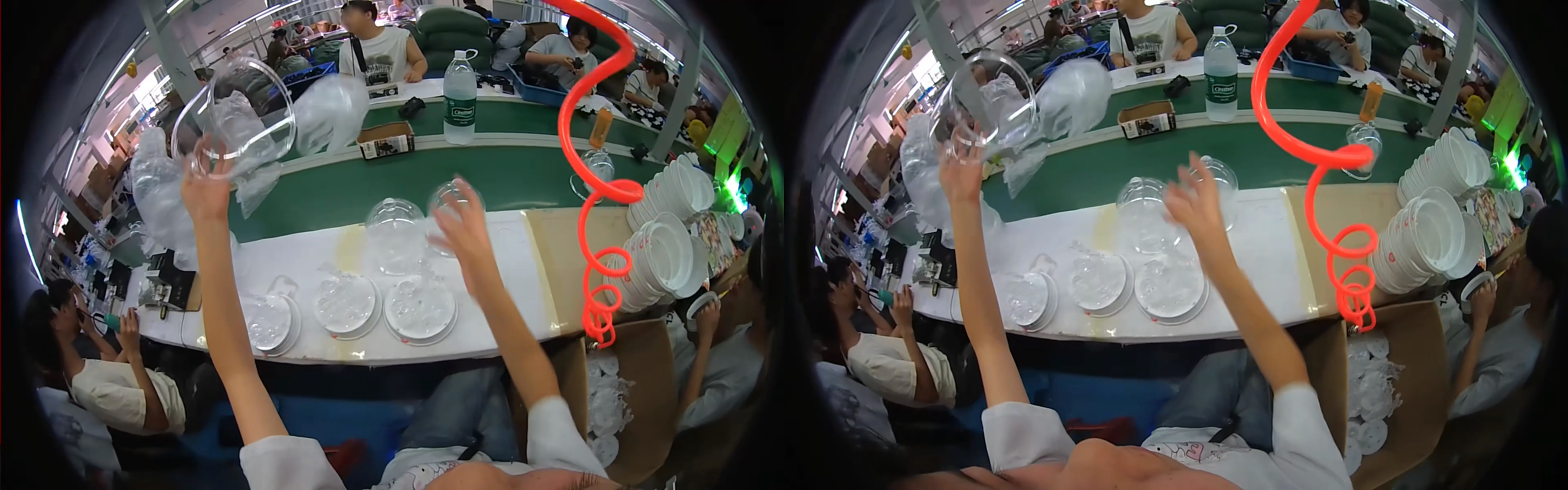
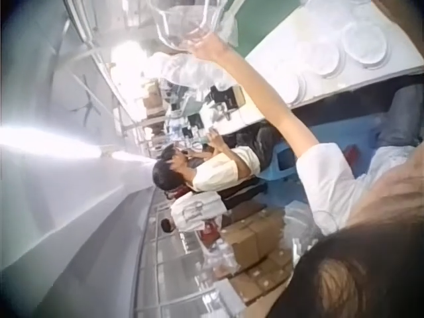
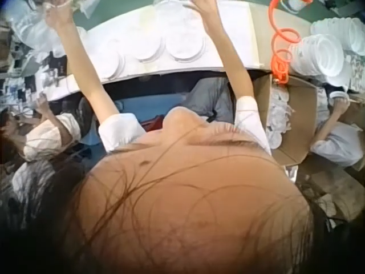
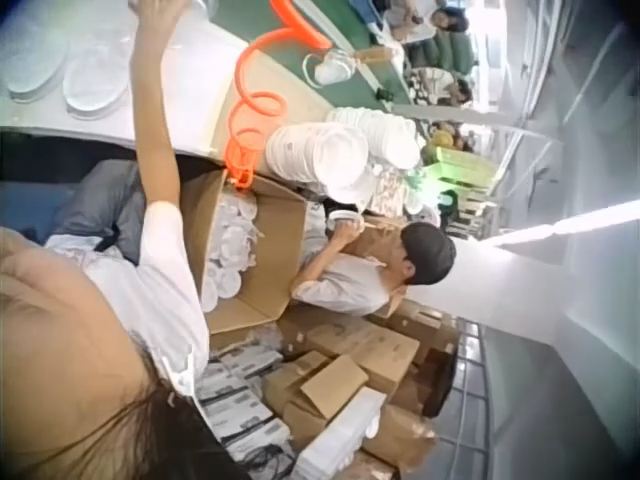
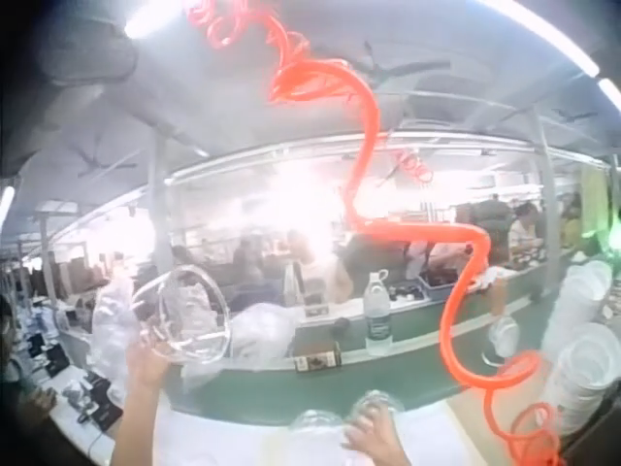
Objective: Cleaning lamp covers and bases with an air gun and placing them into individual plastic bags before boxing them.
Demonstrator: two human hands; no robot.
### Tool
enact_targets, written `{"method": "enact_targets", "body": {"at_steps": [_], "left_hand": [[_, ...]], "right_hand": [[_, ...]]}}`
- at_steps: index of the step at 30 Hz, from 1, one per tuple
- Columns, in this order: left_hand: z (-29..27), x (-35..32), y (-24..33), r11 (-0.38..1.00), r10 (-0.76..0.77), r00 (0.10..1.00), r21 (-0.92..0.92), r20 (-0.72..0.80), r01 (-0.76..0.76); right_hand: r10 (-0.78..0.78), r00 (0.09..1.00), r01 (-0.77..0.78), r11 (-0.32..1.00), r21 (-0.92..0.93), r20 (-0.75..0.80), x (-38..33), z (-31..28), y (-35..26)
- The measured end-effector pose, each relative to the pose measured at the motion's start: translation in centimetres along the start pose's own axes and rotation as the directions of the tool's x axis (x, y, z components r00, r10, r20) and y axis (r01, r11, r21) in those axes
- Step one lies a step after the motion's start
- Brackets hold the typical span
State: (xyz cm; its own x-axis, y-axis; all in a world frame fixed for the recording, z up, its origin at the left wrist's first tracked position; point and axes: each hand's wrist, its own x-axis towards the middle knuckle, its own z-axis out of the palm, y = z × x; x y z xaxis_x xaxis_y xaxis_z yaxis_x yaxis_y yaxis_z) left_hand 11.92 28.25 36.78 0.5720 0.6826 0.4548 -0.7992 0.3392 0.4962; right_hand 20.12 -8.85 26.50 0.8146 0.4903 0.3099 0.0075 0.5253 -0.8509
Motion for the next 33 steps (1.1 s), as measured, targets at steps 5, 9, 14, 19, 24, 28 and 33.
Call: {"method": "enact_targets", "body": {"at_steps": [5,9,14,19,24,28,33], "left_hand": [[-1.3,-5.4,0.7,0.996,-0.060,0.991,-0.072,-0.117,0.052],[-0.4,-10.6,6.8,0.999,0.038,0.980,0.003,-0.195,-0.038],[-4.8,-22.1,10.8,0.930,-0.302,0.869,-0.080,0.391,0.359],[-2.1,-32.6,-1.2,0.796,-0.585,0.791,-0.063,0.181,0.603],[-2.1,-37.3,-5.4,0.672,-0.679,0.725,-0.298,0.117,0.678],[-0.3,-39.1,-7.5,0.689,-0.670,0.734,-0.275,0.110,0.671],[1.1,-39.5,-7.7,0.650,-0.704,0.674,-0.178,0.227,0.739]], "right_hand": [[0.017,0.899,0.362,0.534,-0.764,0.437,16.4,9.5,6.5],[-0.163,0.976,0.207,0.903,-0.377,0.147,12.9,14.3,6.7],[-0.254,0.937,0.302,0.934,-0.191,0.238,4.3,9.9,-0.8],[-0.118,0.975,0.199,0.844,-0.498,0.190,-4.8,4.3,-1.4],[-0.024,0.942,0.291,0.560,-0.776,0.336,-12.0,2.2,-0.9],[-0.053,0.998,0.030,0.762,-0.647,-0.016,-14.9,-1.7,-2.3],[-0.429,0.898,0.167,0.539,-0.825,-0.098,-17.9,-5.5,-2.7]]}}
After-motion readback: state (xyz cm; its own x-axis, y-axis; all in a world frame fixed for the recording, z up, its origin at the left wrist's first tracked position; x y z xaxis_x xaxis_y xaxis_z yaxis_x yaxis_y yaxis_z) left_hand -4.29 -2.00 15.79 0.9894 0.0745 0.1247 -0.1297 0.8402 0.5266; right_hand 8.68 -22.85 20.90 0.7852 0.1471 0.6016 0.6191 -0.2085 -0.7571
